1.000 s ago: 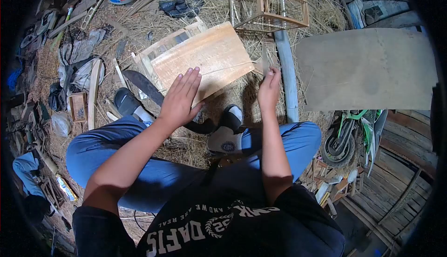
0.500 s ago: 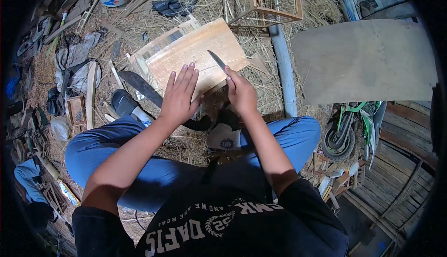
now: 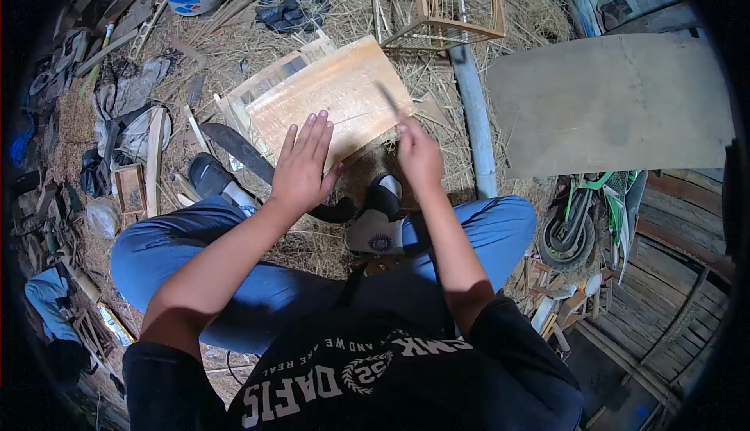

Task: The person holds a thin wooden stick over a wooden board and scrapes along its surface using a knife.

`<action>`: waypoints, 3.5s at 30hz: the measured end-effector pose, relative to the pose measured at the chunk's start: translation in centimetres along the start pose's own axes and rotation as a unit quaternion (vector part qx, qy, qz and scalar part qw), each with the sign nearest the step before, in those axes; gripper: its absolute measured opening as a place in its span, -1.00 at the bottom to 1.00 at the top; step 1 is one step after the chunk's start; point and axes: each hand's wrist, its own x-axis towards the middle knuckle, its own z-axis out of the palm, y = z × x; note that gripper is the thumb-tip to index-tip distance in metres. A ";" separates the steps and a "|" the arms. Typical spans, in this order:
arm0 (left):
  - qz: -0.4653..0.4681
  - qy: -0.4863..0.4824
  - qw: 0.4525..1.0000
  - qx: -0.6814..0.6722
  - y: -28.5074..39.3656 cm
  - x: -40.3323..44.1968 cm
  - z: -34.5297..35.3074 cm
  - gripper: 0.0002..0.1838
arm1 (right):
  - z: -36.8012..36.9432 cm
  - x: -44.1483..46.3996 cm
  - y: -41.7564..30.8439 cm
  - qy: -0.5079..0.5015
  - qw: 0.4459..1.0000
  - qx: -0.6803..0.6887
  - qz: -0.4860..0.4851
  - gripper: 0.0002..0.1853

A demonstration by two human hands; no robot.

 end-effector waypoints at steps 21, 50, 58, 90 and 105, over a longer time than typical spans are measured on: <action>0.014 0.003 0.999 0.042 -0.2 0.1 -0.1 -0.20 | 1.6 -0.2 -0.7 0.036 0.994 0.066 -0.082 -0.67; -0.005 -0.003 0.999 0.032 -0.4 0.4 0.3 -0.25 | 1.1 0.3 0.5 0.043 0.994 0.082 -0.055 -0.72; -0.007 -0.003 0.999 0.042 -0.2 0.6 0.2 -0.27 | 0.7 0.3 0.7 0.033 0.996 0.075 -0.036 -0.72; 0.002 0.013 0.999 0.038 -0.5 0.4 0.4 -0.29 | 1.7 3.7 4.3 0.010 0.993 0.117 0.007 -0.60; -0.001 -0.002 1.000 0.023 -0.2 0.5 0.1 -0.15 | 1.7 2.1 0.7 0.017 0.997 0.066 0.036 -0.49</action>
